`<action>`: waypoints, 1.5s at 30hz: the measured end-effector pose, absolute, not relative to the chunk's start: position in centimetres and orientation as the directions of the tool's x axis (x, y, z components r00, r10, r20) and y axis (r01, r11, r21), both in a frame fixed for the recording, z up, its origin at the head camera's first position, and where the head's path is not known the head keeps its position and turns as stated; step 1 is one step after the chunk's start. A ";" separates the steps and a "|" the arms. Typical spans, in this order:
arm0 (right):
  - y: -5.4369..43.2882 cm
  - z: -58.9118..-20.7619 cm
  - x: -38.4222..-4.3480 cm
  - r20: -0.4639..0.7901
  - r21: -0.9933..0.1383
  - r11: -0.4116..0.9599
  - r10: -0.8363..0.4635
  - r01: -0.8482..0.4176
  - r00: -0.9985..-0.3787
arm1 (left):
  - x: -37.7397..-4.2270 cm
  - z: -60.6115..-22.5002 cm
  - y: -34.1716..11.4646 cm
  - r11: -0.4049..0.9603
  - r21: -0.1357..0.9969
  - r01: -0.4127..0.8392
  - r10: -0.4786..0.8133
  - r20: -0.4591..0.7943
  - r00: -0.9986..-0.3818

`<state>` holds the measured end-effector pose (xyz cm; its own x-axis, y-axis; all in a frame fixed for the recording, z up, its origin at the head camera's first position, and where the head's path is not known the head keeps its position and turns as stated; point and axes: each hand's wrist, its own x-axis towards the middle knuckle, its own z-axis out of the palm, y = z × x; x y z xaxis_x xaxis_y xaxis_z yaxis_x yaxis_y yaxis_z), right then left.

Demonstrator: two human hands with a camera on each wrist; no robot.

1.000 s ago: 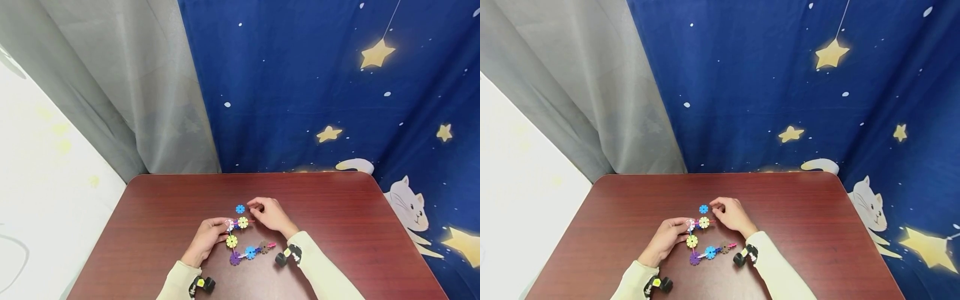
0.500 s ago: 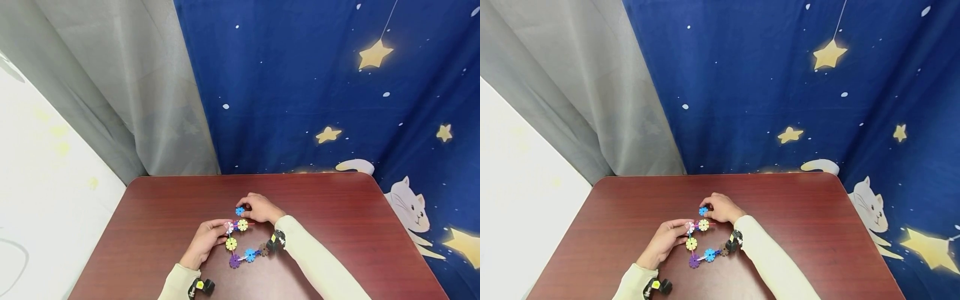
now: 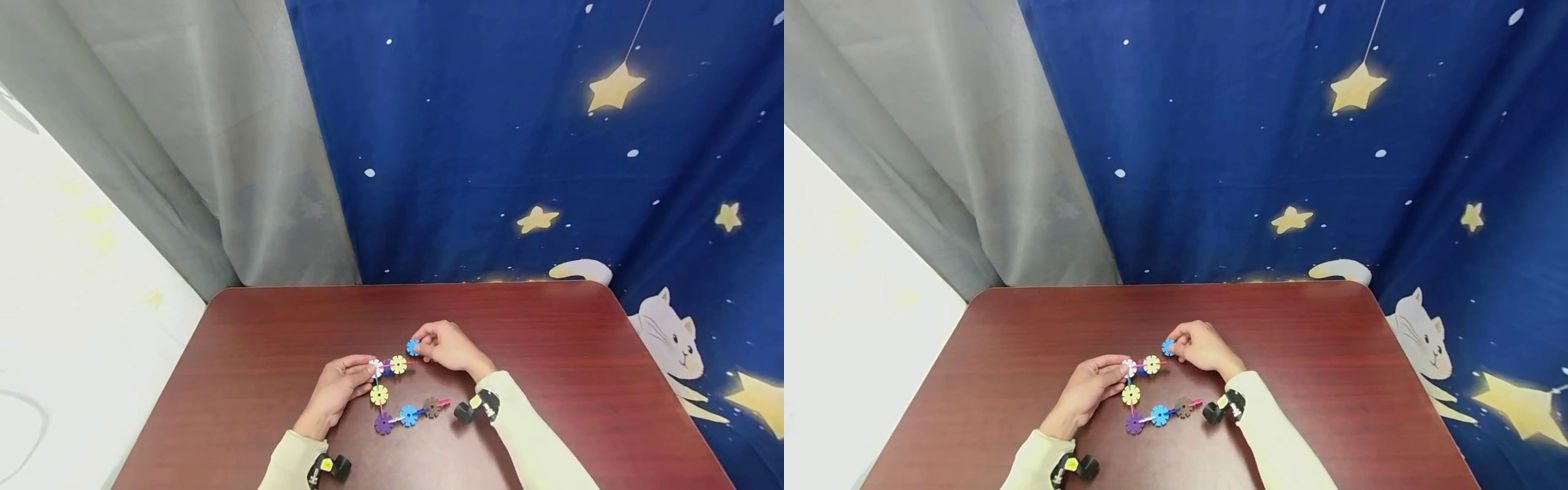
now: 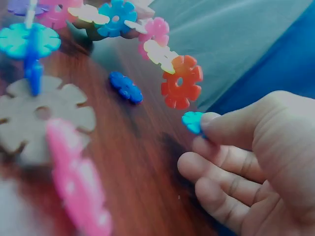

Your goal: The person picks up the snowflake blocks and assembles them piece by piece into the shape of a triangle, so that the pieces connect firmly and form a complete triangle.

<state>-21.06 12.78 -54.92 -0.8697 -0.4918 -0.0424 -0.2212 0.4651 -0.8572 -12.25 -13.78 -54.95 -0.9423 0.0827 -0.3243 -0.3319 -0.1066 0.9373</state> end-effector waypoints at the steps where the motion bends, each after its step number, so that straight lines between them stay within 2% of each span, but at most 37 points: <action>1: 13.0 -55.0 -20.8 -0.043 -0.865 0.455 -0.486 -0.211 -0.873 | -12.3 -55.0 -13.8 -0.108 0.937 -0.331 0.082 -0.324 -0.943; 17: 15.0 -55.9 -17.3 0.009 -0.931 0.332 -0.393 -0.151 -0.919 | -12.7 -55.1 -13.5 -0.129 0.935 -0.332 0.100 -0.320 -0.942; 33: 14.6 -55.9 -16.3 0.013 -0.948 0.287 -0.392 -0.136 -0.920 | -12.7 -55.1 -13.1 -0.106 0.938 -0.330 0.080 -0.323 -0.943; 45: 14.1 -56.9 -16.2 0.054 -0.931 0.321 -0.348 -0.172 -0.936 | -12.2 -55.3 -12.6 -0.090 0.947 -0.307 0.035 -0.305 -0.952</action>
